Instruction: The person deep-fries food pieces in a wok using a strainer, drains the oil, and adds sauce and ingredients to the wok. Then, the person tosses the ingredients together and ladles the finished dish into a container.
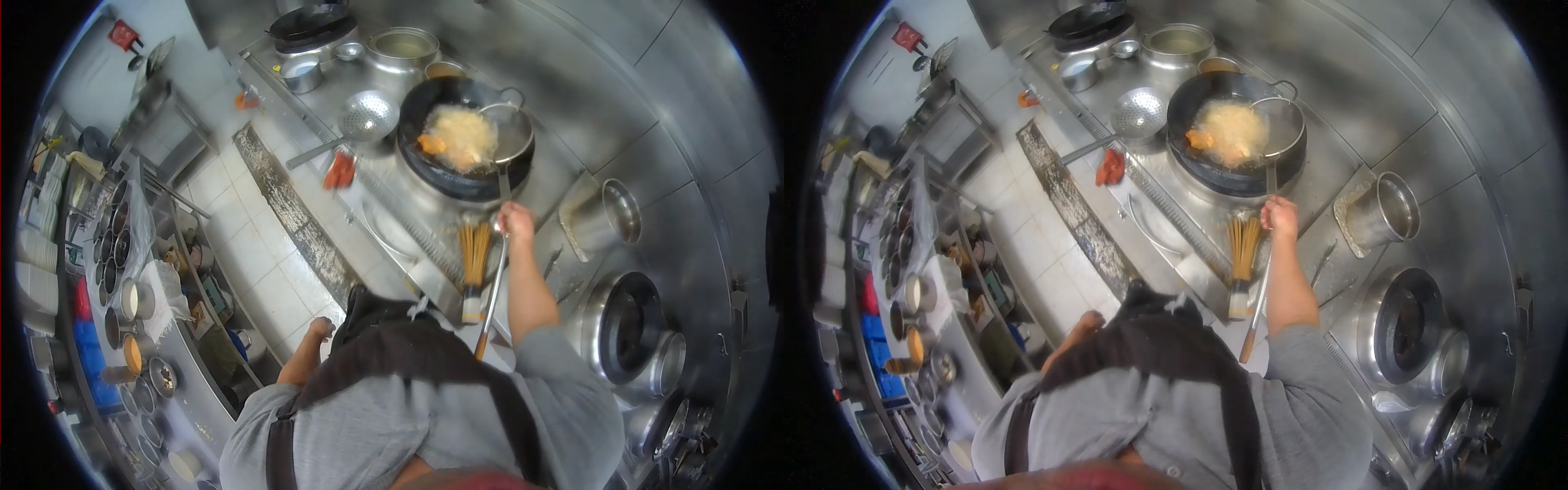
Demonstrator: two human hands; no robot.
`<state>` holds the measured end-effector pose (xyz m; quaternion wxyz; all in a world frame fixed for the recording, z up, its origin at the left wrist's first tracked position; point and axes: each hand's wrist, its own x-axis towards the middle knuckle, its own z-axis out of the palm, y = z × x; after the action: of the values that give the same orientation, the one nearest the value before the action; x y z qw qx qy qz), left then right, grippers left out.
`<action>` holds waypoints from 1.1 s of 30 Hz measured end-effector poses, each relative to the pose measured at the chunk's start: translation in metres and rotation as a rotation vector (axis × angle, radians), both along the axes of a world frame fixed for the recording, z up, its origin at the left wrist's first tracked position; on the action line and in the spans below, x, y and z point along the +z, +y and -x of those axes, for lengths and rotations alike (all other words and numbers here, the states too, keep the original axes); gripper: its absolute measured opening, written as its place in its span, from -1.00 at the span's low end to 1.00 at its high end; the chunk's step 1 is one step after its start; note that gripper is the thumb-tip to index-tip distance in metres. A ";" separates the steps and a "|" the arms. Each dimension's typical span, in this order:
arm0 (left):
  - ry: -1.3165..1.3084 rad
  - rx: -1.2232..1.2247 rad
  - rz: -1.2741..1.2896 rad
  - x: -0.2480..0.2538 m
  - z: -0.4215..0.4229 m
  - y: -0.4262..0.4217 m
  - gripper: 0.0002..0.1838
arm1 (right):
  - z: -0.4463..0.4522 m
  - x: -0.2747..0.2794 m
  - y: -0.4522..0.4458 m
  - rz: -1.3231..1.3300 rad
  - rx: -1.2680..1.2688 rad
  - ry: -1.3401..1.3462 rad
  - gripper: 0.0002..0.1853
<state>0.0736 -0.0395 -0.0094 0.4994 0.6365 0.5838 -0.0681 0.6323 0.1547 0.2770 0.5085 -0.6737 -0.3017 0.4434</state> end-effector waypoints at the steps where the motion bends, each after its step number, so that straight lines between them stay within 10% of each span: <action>1: -0.062 0.151 -0.017 0.004 -0.001 -0.001 -0.84 | 0.009 -0.002 0.005 -0.026 0.003 0.090 -0.86; 17: 0.289 0.183 0.259 0.046 -0.004 -0.016 -0.82 | -0.022 0.014 -0.012 -0.191 -0.053 0.354 -0.86; 22: 0.240 -0.012 0.198 0.001 -0.007 0.001 -0.86 | -0.053 0.033 -0.012 -0.072 -0.081 -0.050 -0.84; 24: 0.340 -0.644 -0.116 -0.006 -0.008 0.011 -0.83 | -0.049 0.051 -0.016 -0.029 -0.112 -0.296 -0.69; 27: 0.394 -0.831 -0.237 -0.003 -0.013 0.023 -0.75 | -0.067 0.028 -0.001 -0.029 -0.088 -0.751 -0.59; 30: 0.357 -0.792 -0.240 0.000 -0.007 0.028 -0.72 | -0.071 0.013 0.006 -0.315 -0.165 -1.351 -0.58; 33: 0.342 -0.695 -0.147 0.003 -0.005 0.025 -0.72 | -0.057 0.029 -0.005 -0.189 -0.154 -1.191 -0.57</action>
<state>0.0785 -0.0149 -0.0066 0.2951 0.8098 0.4115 -0.2962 0.6897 0.1496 0.3058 0.3404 -0.7778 -0.5228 -0.0762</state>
